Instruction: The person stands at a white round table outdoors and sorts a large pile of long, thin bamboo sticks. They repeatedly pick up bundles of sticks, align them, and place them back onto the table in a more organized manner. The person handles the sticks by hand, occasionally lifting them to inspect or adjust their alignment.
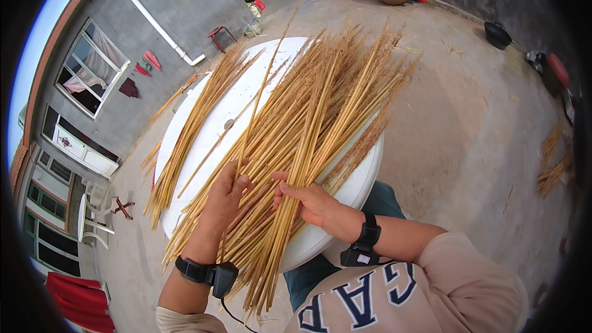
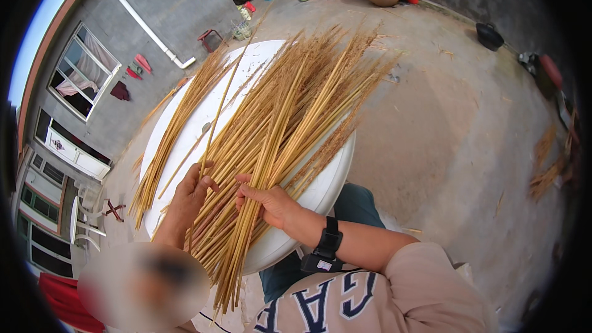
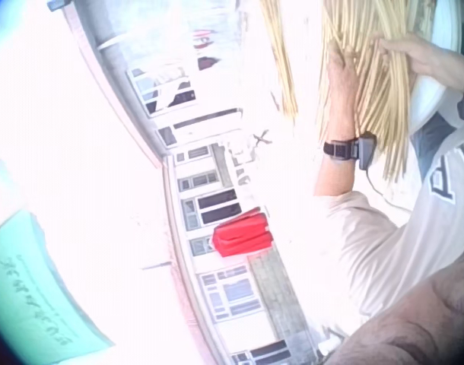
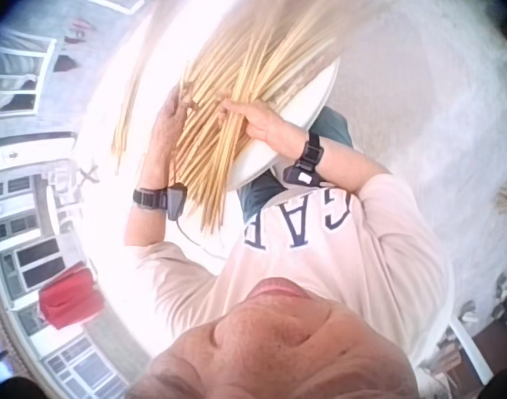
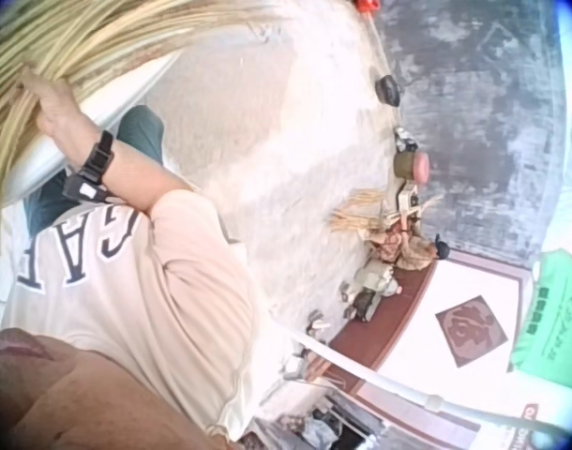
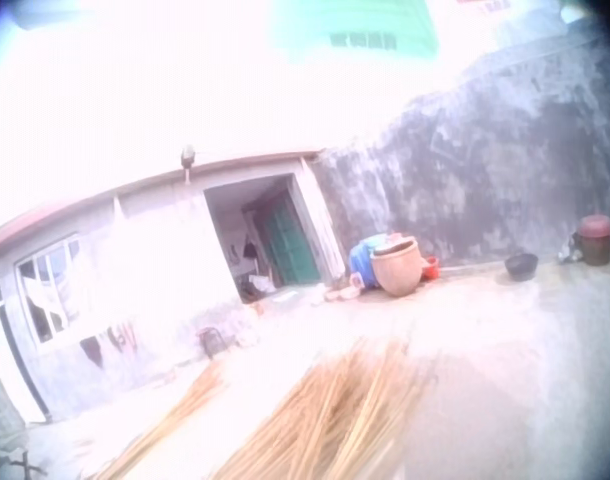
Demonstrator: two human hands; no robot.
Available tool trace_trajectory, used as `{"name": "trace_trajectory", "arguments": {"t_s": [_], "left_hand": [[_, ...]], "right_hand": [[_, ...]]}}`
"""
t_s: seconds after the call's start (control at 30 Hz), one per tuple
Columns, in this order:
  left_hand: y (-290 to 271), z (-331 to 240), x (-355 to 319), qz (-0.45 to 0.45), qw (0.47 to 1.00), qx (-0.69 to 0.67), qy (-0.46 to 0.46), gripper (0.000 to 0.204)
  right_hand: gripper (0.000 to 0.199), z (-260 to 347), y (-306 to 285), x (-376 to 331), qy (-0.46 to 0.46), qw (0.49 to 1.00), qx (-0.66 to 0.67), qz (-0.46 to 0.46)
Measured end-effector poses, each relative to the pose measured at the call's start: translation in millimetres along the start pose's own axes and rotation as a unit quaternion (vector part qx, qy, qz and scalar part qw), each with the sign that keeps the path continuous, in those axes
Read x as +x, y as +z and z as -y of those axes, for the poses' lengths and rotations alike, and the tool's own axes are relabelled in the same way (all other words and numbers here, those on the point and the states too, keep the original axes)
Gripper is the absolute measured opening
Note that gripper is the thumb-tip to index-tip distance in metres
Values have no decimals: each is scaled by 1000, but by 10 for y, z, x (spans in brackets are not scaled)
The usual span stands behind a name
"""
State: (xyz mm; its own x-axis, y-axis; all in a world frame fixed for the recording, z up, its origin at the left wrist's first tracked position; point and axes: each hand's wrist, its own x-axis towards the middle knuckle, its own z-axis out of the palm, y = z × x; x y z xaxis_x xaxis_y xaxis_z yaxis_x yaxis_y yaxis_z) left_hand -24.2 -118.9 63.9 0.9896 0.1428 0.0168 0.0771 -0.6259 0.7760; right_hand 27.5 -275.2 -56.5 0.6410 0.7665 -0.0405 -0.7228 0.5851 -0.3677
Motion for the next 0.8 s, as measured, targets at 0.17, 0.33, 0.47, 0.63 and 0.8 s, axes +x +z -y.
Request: {"name": "trace_trajectory", "arguments": {"t_s": [0.17,0.33,0.47,0.63,0.8], "left_hand": [[498,-70,-304,48,964,209,160,44],[520,-200,-512,85,950,285,90,56],[512,-196,-750,39,958,256,120,71],[379,-353,-1064,32,974,214,71,100],[271,-671,-1224,-8,935,332,123,85]], "right_hand": [[39,16,67,-38,-7,1000,-1,10],[26,-38,-33,22,2,999,-4,54],[12,37,95,-55,-6,999,1,47],[10,217,322,-200,-52,998,-12,32],[14,672,842,-469,-108,989,-74,74]]}}
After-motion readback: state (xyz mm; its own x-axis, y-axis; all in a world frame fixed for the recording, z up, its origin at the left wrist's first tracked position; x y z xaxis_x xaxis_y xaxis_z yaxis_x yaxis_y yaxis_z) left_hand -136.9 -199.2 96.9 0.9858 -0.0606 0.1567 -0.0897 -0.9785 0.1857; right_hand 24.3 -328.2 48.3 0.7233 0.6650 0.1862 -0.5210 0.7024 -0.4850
